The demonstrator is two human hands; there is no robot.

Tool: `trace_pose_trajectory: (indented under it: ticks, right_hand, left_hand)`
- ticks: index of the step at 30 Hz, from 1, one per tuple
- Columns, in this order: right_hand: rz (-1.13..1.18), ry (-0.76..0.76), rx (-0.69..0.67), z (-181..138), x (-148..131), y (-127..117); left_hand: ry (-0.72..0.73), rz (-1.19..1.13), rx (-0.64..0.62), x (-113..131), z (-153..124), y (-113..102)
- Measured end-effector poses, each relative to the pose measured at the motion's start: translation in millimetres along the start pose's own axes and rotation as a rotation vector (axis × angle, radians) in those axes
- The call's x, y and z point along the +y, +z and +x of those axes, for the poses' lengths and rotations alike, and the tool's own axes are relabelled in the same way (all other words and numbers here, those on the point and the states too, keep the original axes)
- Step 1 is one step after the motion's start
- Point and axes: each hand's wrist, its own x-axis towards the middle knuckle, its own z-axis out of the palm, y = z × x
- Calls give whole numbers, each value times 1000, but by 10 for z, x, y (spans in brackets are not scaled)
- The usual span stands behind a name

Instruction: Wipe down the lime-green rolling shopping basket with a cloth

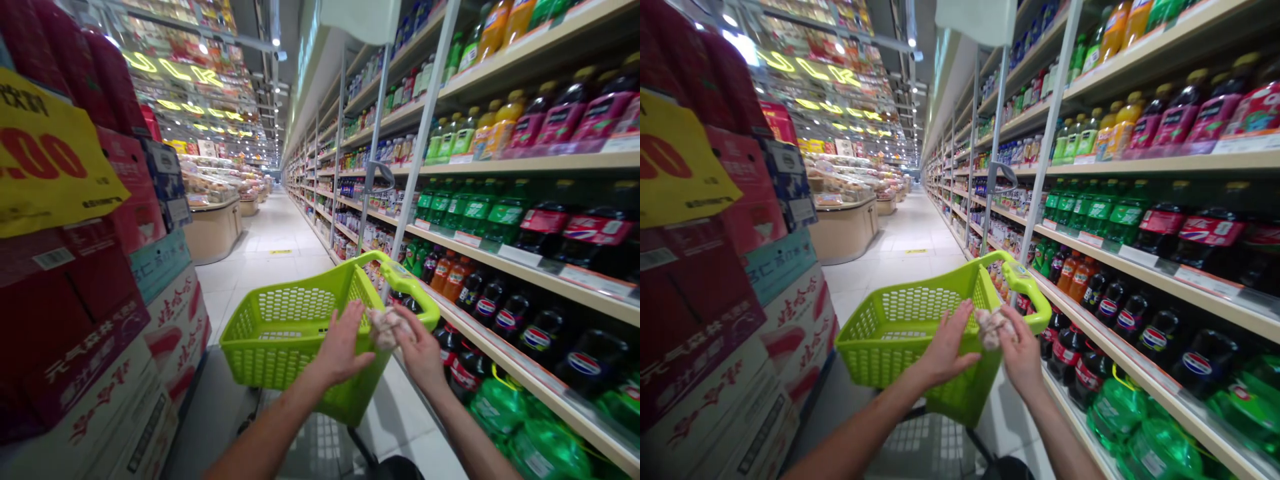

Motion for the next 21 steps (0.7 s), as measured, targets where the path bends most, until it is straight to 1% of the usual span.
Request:
trace_pose_trajectory:
  ticks: [1,2,3,4,5,7,9,11,12,13,14,15,16,17,20,21]
  right_hand:
    - [-116,-54,90,77,73,-106]
    - [-235,-105,163,149,150,-206]
    - [-352,-149,201,208,222,-285]
    - [-463,-187,199,247,278,-329]
    - [-558,-221,161,263,312,-329]
    - [-686,-281,42,223,313,-184]
    - [-725,-347,-76,115,251,114]
    - [-693,-418,-187,-6,186,439]
    - [-666,-454,-238,-53,166,563]
    - [-634,-489,-287,-82,157,637]
    - [-600,-517,-323,-90,156,653]
    - [-568,-528,-330,-73,161,607]
    - [-540,-516,-301,-31,167,504]
    - [-523,-481,-235,33,172,358]
    - [-540,-333,60,291,167,-131]
    - [-560,-310,127,364,167,-242]
  left_hand:
    - [-88,51,-41,-143,-97,-23]
    - [-211,104,-65,-276,-199,-28]
    - [-311,148,-96,-392,-298,-15]
    - [-354,175,-127,-486,-387,14]
    - [-368,198,-139,-554,-460,51]
    - [-360,225,-154,-619,-546,125]
    - [-349,234,-170,-622,-562,169]
    - [-347,234,-190,-609,-544,176]
    - [-347,237,-193,-606,-534,172]
    - [-346,243,-190,-608,-530,168]
    - [-346,250,-181,-613,-530,167]
    - [-344,254,-169,-619,-535,168]
    - [-340,256,-153,-623,-544,173]
    - [-336,253,-134,-622,-553,180]
    - [-351,232,-90,-586,-562,207]
    - [-366,223,-89,-564,-556,213]
